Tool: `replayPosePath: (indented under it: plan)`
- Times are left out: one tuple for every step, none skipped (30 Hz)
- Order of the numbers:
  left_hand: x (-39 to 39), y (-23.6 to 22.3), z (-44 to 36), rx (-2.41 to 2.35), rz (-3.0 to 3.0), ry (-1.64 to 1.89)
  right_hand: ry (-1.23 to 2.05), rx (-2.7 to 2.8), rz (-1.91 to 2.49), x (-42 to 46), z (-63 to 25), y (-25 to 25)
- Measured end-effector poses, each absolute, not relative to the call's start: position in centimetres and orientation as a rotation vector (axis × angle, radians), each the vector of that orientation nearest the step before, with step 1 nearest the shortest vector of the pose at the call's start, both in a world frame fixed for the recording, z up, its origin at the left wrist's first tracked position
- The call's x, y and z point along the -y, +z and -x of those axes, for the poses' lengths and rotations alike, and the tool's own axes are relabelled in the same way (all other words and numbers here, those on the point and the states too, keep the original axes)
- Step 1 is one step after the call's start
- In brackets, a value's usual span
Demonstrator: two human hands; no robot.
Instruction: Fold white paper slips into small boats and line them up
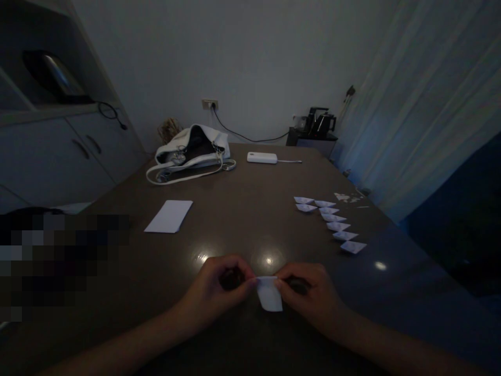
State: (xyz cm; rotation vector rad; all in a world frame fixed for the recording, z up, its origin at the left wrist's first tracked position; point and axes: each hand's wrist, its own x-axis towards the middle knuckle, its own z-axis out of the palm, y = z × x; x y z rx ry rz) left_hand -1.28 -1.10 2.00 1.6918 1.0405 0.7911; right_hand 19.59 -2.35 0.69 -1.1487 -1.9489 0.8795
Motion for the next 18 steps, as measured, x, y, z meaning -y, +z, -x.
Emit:
replayPosePath:
  plan:
    - [1.13,2.02,1.32,-1.04,-1.718,0.803,0.885,1.948,1.142,2.35,-19.59,0.65]
    - [1.15,2.05,1.37,-1.043,-1.739,0.809,0.887,1.947,1.137,2.35,-19.6,0.64]
    - [1.16,2.08,1.4,-1.048,-1.755,0.812,0.888,1.946,1.131,2.36,-19.61,0.66]
    - [1.17,2.11,1.44,-1.052,-1.764,0.812,0.887,1.945,1.125,2.36,-19.62,0.7]
    - [1.17,2.14,1.45,-1.053,-1.769,0.813,0.889,1.944,1.119,2.35,-19.64,0.76]
    - [1.16,2.16,1.46,-1.052,-1.77,0.813,0.889,1.943,1.116,2.34,-19.65,0.82]
    - [1.14,2.17,1.45,-1.051,-1.767,0.813,0.891,1.944,1.114,2.33,-19.67,0.87]
    - [1.12,2.17,1.43,-1.05,-1.762,0.812,0.888,1.943,1.114,2.31,-19.68,0.91]
    - [1.11,2.17,1.4,-1.049,-1.756,0.811,0.882,1.942,1.116,2.3,-19.7,0.93]
    - [1.1,2.17,1.37,-1.044,-1.75,0.811,0.874,1.937,1.119,2.29,-19.71,0.93]
    - [1.1,2.17,1.35,-1.036,-1.745,0.812,0.868,1.933,1.12,2.29,-19.72,0.92]
    - [1.12,2.18,1.32,-1.027,-1.744,0.809,0.866,1.93,1.118,2.29,-19.73,0.91]
    - [1.15,2.2,1.3,-1.021,-1.746,0.806,0.868,1.931,1.113,2.3,-19.73,0.91]
    - [1.19,2.22,1.28,-1.02,-1.75,0.803,0.869,1.936,1.109,2.31,-19.73,0.91]
    - [1.23,2.23,1.27,-1.027,-1.753,0.804,0.873,1.942,1.103,2.33,-19.73,0.93]
    - [1.27,2.22,1.25,-1.037,-1.751,0.803,0.879,1.945,1.099,2.35,-19.71,0.95]
    - [1.3,2.2,1.24,-1.044,-1.74,0.805,0.888,1.943,1.098,2.37,-19.69,0.97]
    - [1.32,2.16,1.24,-1.045,-1.721,0.808,0.9,1.94,1.098,2.39,-19.66,0.98]
